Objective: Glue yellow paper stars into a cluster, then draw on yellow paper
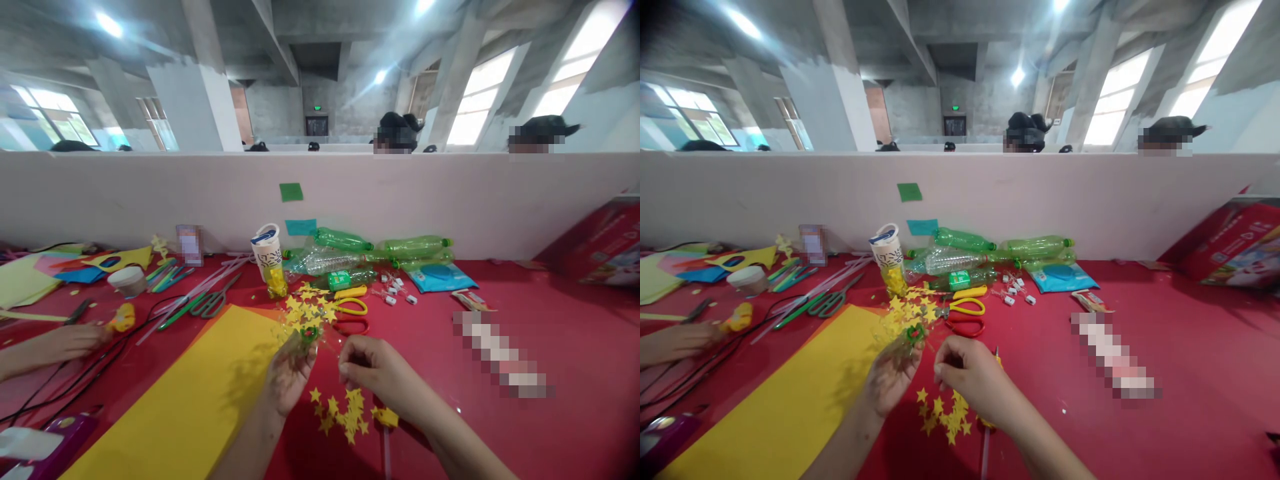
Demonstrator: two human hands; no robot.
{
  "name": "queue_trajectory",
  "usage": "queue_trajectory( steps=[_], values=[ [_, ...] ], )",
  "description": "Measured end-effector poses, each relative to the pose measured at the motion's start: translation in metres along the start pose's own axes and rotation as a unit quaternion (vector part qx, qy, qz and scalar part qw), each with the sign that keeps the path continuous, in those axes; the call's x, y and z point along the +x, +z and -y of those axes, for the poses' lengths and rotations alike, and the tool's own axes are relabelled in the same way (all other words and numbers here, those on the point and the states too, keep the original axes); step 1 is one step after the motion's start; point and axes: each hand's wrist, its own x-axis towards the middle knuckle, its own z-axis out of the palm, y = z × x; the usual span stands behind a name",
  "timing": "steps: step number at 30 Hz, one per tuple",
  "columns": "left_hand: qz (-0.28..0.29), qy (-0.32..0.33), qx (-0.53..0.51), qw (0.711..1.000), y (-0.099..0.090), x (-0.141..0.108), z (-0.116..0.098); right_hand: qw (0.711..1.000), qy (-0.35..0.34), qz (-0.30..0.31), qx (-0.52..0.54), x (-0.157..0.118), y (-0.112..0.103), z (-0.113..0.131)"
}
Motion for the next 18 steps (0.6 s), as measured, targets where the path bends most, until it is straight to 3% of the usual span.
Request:
queue_trajectory(
  steps=[5,14,18],
  values=[
    [-0.01,-0.012,0.002,1.0,-0.0003,-0.0016,0.0001,0.998,-0.006,0.007,0.068,0.0,-0.0008,0.0033],
    [-0.023,-0.025,0.002,0.999,-0.0021,-0.0015,0.0035,0.996,-0.078,-0.028,0.016,0.0007,0.0021,0.0036],
    [-0.024,-0.024,-0.002,0.999,0.0005,-0.0011,0.0021,0.997,-0.045,-0.027,0.051,0.0009,0.003,0.0056]
  ],
)
